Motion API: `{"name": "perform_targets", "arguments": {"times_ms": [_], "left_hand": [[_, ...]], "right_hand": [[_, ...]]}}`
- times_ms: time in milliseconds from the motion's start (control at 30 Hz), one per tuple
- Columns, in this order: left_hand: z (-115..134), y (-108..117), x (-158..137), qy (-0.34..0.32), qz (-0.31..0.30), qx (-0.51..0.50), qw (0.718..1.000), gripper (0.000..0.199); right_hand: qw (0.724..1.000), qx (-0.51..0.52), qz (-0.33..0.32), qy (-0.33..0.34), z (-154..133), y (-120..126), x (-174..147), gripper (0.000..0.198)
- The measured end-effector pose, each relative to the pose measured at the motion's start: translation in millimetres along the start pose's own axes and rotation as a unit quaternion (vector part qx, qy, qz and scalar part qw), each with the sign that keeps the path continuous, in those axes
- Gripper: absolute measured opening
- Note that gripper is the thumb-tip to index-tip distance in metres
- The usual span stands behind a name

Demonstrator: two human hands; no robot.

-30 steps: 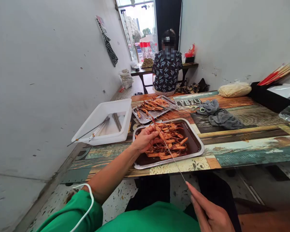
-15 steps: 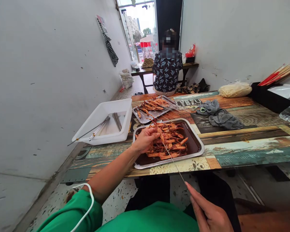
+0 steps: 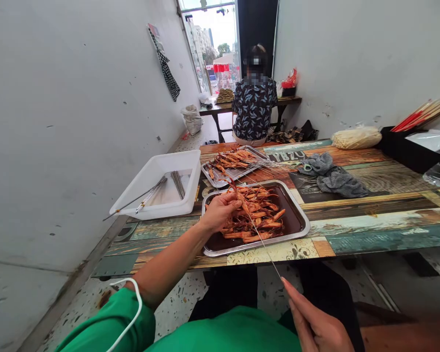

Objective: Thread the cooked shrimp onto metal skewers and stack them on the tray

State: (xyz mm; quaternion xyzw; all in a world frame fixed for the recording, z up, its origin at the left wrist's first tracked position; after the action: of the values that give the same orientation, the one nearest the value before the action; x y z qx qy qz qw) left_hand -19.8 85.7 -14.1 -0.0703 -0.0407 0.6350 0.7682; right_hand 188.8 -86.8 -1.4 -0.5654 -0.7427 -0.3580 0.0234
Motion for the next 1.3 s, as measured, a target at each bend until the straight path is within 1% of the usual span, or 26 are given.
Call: {"name": "perform_targets", "arguments": {"times_ms": [100,233,433,600,800,967,1133,1233,1300], "left_hand": [[1,-1,-1,-0.009,-0.005,0.017,1.0,0.029],[-1,-2,-1,-0.011,-0.009,0.045,0.999,0.03],[-3,-2,-3,-0.012,0.015,0.052,0.998,0.032],[-1,1,-3,-0.018,0.039,0.041,0.998,0.029],[-4,0,-3,-0.015,0.035,0.031,0.999,0.028],[-6,-1,-4,-0.015,0.031,0.042,0.999,0.03],[-7,-1,-5,-0.013,0.035,0.042,0.998,0.033],[-7,0,-5,-0.018,0.053,0.035,0.998,0.032],[-7,1,-4,-0.021,0.06,0.03,0.998,0.032]], "right_hand": [[1.0,-0.004,0.0,0.009,-2,1,0,0.054],[1.0,-0.024,-0.001,0.003,-1,1,0,0.049],[0.999,-0.05,0.01,-0.007,4,-1,-4,0.048],[0.999,-0.041,0.007,-0.018,3,-2,-3,0.047],[0.999,-0.037,0.016,-0.018,-1,-1,-1,0.046],[1.0,-0.014,0.005,-0.025,-2,-2,3,0.042],[0.998,0.0,0.026,-0.056,4,0,5,0.037],[0.995,0.029,0.031,-0.093,12,-3,0,0.037],[0.989,0.068,0.039,-0.128,20,-6,-4,0.035]]}}
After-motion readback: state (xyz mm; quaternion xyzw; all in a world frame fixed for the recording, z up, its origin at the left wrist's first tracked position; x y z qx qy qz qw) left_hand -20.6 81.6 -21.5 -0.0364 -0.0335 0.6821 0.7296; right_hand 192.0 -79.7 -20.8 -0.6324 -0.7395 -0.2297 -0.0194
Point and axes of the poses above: each hand's wrist, its own x-axis towards the middle knuckle, its own y-axis out of the back of the hand, z = x × y, the point moved 8 cm from there along x, towards the middle knuckle, and after that the axes turned 14 degrees about x, right-handed, at the moved point
